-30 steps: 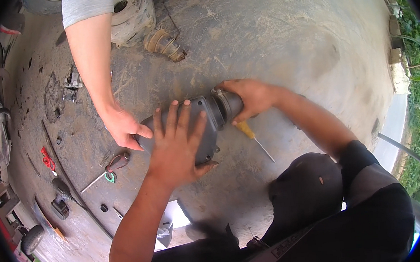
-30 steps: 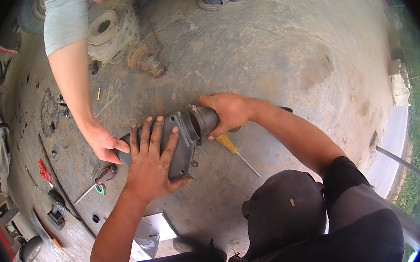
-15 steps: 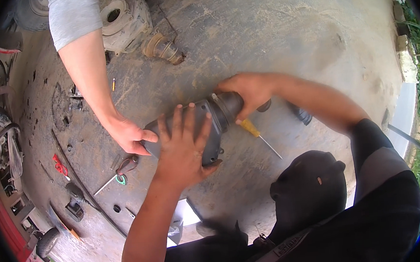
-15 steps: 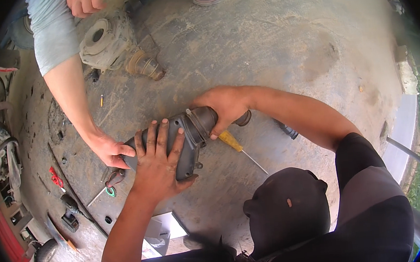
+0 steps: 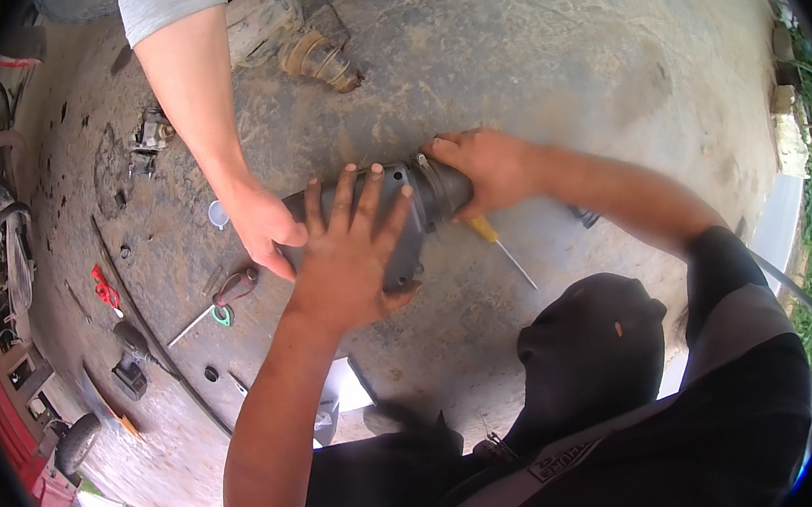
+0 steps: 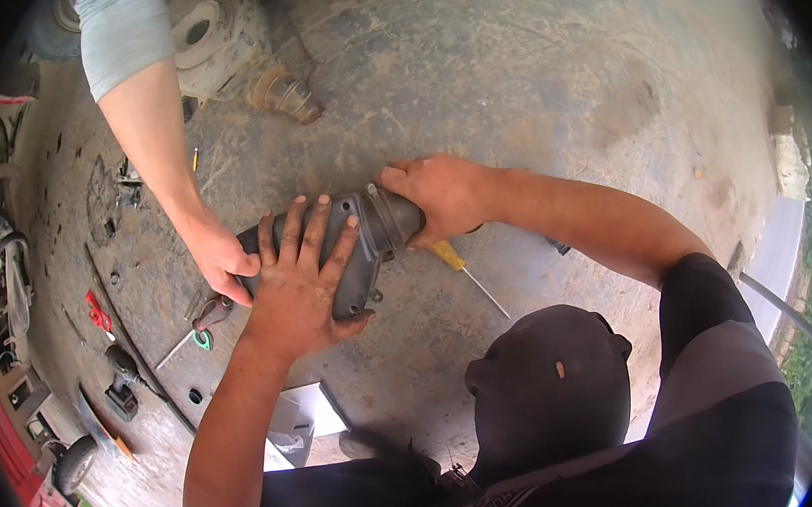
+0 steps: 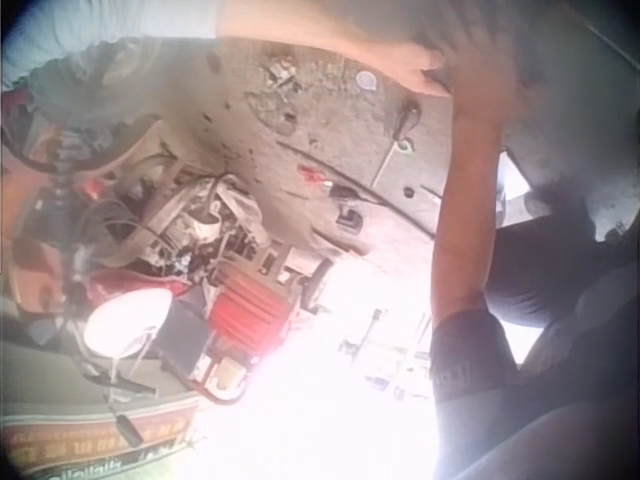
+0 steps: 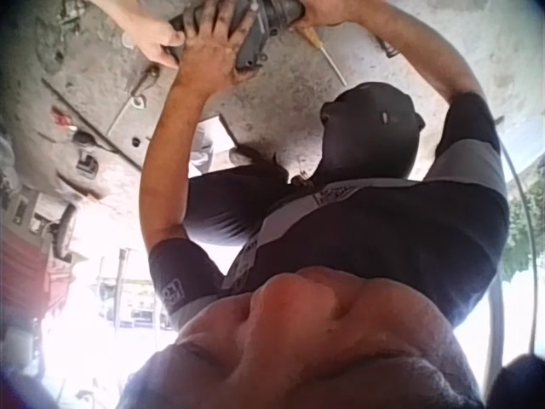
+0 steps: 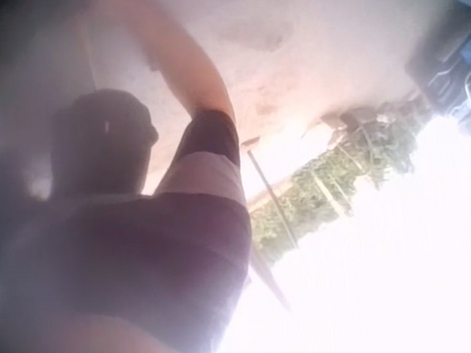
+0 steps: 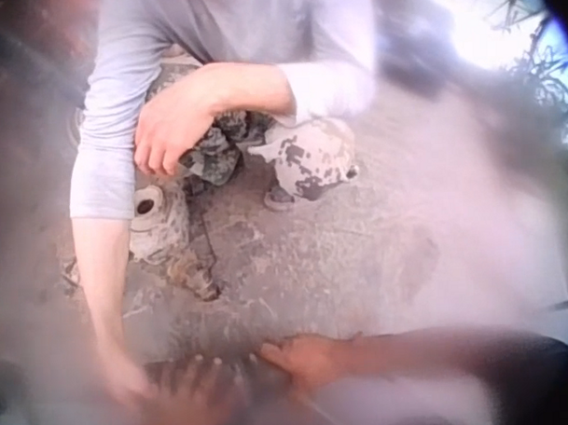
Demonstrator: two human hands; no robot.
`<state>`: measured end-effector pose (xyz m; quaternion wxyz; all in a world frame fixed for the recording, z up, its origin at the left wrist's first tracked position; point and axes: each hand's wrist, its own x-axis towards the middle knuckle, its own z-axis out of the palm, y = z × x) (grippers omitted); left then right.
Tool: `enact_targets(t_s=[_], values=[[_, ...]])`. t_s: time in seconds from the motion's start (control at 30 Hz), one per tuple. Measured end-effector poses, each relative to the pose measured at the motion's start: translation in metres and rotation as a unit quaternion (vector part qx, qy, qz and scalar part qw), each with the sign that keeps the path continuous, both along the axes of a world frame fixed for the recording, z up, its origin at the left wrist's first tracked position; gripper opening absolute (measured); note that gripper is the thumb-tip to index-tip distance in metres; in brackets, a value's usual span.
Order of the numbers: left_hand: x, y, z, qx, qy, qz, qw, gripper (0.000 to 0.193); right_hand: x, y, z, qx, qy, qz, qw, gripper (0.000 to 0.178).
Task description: The person manipulates a rubber intake boot and a plastic air filter housing using a screwdriver and needle-nose pliers. They loosen and remove a metal clamp from the boot and align the components together while another person assists by holding parts.
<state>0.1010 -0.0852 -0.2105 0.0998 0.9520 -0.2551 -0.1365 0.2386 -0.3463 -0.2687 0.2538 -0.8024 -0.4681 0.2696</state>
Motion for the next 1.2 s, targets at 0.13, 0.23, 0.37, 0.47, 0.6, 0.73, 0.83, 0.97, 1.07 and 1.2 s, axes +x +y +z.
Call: enact_targets(t_s=[0.13, 0.23, 0.37, 0.47, 0.6, 0.73, 0.83, 0.97, 1.07, 1.2], values=[[-0.003, -0.003, -0.001, 0.013, 0.002, 0.004, 1.0, 0.118, 0.008, 0.003, -0.003, 0.006, 0.036, 0.014, 0.999, 0.08], [-0.005, -0.002, -0.004, 0.005, -0.002, 0.002, 1.0, 0.117, 0.01, 0.004, -0.007, -0.01, 0.082, 0.011, 0.997, 0.079], [-0.004, -0.002, -0.004, 0.005, 0.002, -0.001, 1.0, 0.118, 0.016, 0.009, 0.001, -0.053, 0.149, 0.007, 0.987, 0.076], [-0.004, -0.002, -0.004, 0.008, 0.006, 0.001, 1.0, 0.118, 0.023, 0.013, 0.008, -0.084, 0.23, 0.003, 0.97, 0.073], [-0.004, -0.001, -0.007, 0.002, 0.006, 0.005, 1.0, 0.118, 0.03, 0.016, 0.007, -0.153, 0.31, -0.008, 0.938, 0.08], [-0.003, -0.004, -0.006, -0.01, 0.0, 0.014, 1.0, 0.117, 0.011, 0.007, 0.007, -0.102, 0.266, -0.066, 0.956, 0.079], [-0.001, -0.009, -0.006, -0.021, -0.005, 0.038, 0.999, 0.116, -0.002, 0.008, 0.013, -0.072, 0.235, -0.142, 0.959, 0.085], [-0.002, -0.007, -0.009, -0.03, -0.012, 0.033, 0.999, 0.116, -0.009, 0.004, 0.003, -0.039, 0.072, -0.093, 0.992, 0.091], [-0.003, -0.006, -0.004, -0.021, -0.011, 0.032, 0.999, 0.117, -0.01, 0.003, 0.007, -0.053, 0.099, -0.102, 0.988, 0.092], [-0.002, -0.006, -0.001, -0.006, -0.01, 0.028, 1.0, 0.118, 0.008, 0.0, 0.001, -0.023, 0.067, -0.025, 0.997, 0.092]])
